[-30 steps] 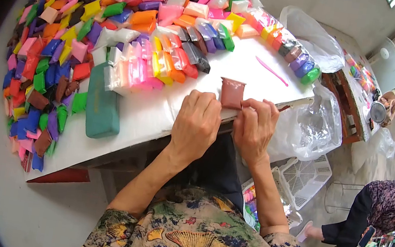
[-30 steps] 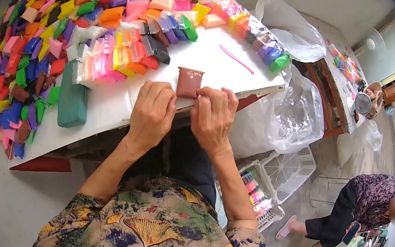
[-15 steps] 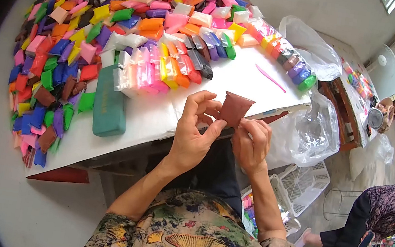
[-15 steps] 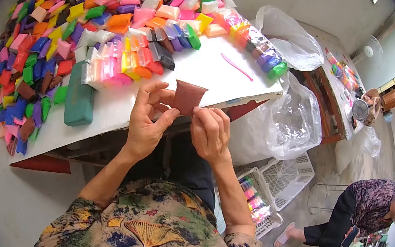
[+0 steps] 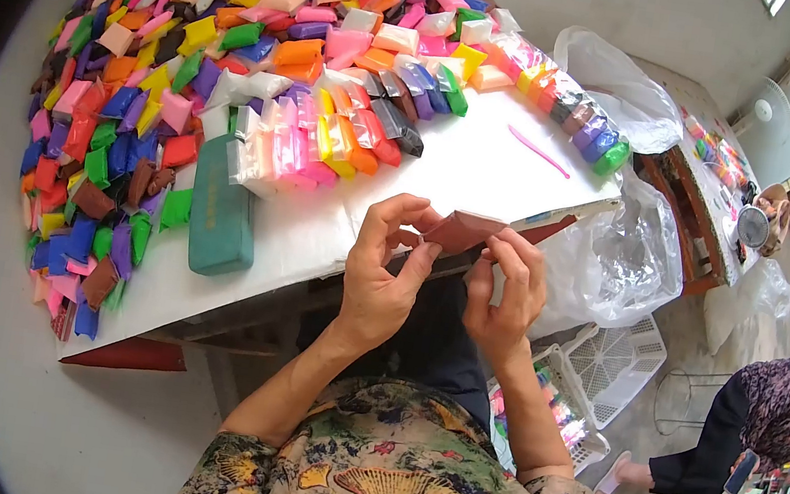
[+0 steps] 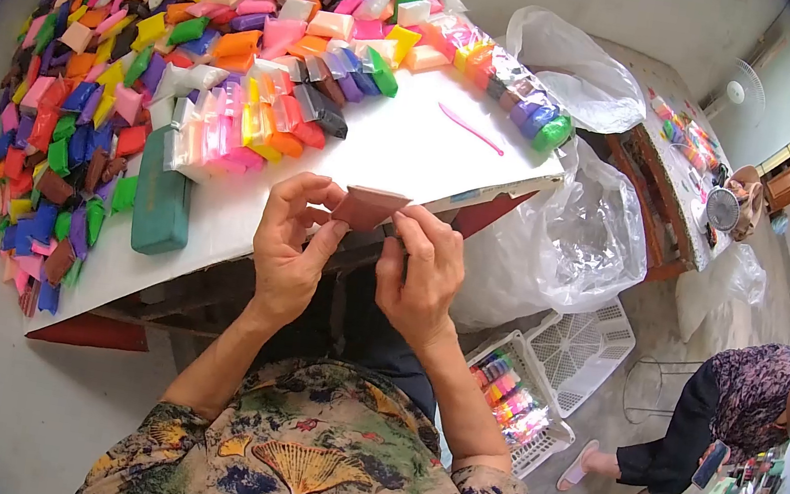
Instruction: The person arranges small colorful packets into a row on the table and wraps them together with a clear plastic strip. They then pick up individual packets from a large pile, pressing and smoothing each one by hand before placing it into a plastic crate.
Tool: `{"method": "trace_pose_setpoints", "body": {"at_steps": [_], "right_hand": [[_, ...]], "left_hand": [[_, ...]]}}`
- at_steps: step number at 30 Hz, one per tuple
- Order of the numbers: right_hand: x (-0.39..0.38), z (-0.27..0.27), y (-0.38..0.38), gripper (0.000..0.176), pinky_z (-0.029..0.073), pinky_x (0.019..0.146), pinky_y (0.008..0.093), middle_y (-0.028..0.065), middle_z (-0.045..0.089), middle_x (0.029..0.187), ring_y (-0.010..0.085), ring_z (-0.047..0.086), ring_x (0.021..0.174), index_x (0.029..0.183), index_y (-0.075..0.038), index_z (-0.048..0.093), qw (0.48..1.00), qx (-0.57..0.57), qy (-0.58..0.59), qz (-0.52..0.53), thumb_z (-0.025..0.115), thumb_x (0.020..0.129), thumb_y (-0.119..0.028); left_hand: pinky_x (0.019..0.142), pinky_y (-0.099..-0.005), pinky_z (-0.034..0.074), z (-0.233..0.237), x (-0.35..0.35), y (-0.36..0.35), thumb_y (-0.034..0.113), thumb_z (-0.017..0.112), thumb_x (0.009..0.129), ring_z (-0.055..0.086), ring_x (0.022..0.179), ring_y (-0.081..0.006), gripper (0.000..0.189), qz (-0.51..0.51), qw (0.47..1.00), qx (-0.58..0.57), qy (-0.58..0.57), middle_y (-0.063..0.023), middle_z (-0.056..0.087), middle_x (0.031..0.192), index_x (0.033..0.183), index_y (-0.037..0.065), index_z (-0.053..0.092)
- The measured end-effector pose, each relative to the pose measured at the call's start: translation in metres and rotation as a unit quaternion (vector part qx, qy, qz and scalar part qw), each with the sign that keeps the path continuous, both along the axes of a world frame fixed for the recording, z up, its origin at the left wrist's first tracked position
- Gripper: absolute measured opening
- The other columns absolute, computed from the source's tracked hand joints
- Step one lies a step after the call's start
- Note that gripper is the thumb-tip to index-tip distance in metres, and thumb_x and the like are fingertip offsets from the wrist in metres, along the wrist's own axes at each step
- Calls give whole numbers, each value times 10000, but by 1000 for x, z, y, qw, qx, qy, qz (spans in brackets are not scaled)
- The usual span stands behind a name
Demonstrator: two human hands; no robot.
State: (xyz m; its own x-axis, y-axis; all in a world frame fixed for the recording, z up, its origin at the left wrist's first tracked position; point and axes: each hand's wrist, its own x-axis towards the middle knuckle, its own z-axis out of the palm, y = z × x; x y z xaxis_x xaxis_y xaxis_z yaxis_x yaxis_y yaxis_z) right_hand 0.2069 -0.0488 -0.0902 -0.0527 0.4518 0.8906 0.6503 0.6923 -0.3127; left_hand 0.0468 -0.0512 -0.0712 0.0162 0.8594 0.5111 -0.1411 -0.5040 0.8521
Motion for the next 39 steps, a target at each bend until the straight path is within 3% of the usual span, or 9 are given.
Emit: {"method": "trace_pose_setpoints", "body": {"at_steps": [5, 11, 12, 15, 18, 21, 27, 33, 39], "right_hand": [[-15, 11, -8, 447, 502, 665, 306, 158, 623, 1124, 222, 638, 805, 1220, 40, 566, 990, -85, 98, 55, 728, 805, 2], [-19, 17, 13, 478, 503, 631, 275, 112, 618, 1097, 161, 660, 784, 1237, 48, 564, 933, -229, 243, 137, 769, 819, -63], [-23, 24, 18, 470, 504, 600, 259, 102, 626, 1087, 148, 663, 783, 1228, 44, 577, 904, -253, 293, 181, 764, 812, -69], [-12, 36, 42, 450, 507, 579, 256, 100, 634, 1066, 133, 662, 771, 1220, 28, 593, 946, -243, 151, 153, 736, 799, -48], [-6, 48, 71, 434, 512, 597, 248, 83, 645, 1064, 117, 646, 805, 1206, 14, 617, 956, -256, 68, 129, 711, 786, -42], [-8, 49, 101, 414, 500, 590, 240, 75, 651, 1057, 117, 637, 816, 1199, 10, 627, 959, -249, 4, 137, 704, 799, -68], [-22, 52, 127, 441, 502, 613, 248, 77, 658, 1047, 133, 633, 813, 1245, -4, 629, 952, -257, -72, 153, 674, 809, -54], [-19, 46, 124, 367, 532, 681, 256, 83, 667, 1051, 138, 663, 869, 1190, -1, 647, 932, -318, 13, 172, 670, 824, -25], [-23, 47, 127, 351, 546, 721, 272, 93, 674, 1057, 149, 679, 910, 1176, 7, 646, 934, -315, -2, 170, 696, 829, -13]], "left_hand": [[859, -310, 521, -7, 2, 2, -120, 620, 883, 595, 1015, -167, 420, 70, 991, 65, 94, -97, 578, 1155, 1262, 27, 517], [836, -335, 534, 6, 5, 13, -149, 631, 801, 618, 1013, -261, 420, 127, 952, 195, 199, -154, 594, 1142, 1186, 9, 574], [888, -406, 482, 7, 6, 15, -127, 624, 780, 590, 1017, -362, 407, 120, 960, 175, 181, -179, 602, 1104, 1162, 2, 566], [840, -350, 531, 14, 0, 21, -119, 634, 815, 631, 1001, -284, 381, 118, 960, 145, 208, -158, 606, 1189, 1170, 10, 580], [852, -360, 515, 21, -16, 26, -62, 640, 844, 634, 1005, -299, 278, 151, 937, 147, 277, -155, 635, 1148, 1113, 3, 608], [846, -409, 505, 21, -27, 30, -33, 615, 854, 615, 1000, -354, 185, 142, 953, 90, 251, -190, 623, 1089, 1040, -27, 610], [842, -368, 505, 17, -27, 29, -4, 644, 875, 645, 947, -316, 105, 153, 950, 97, 255, -157, 670, 1037, 978, -24, 642], [852, -369, 510, 15, -29, 28, -14, 641, 874, 652, 958, -317, 99, 142, 950, 95, 260, -158, 671, 1041, 972, -25, 643], [859, -371, 510, 16, -29, 28, -9, 641, 876, 652, 967, -319, 97, 128, 952, 88, 264, -160, 670, 1047, 972, -23, 644]]}}
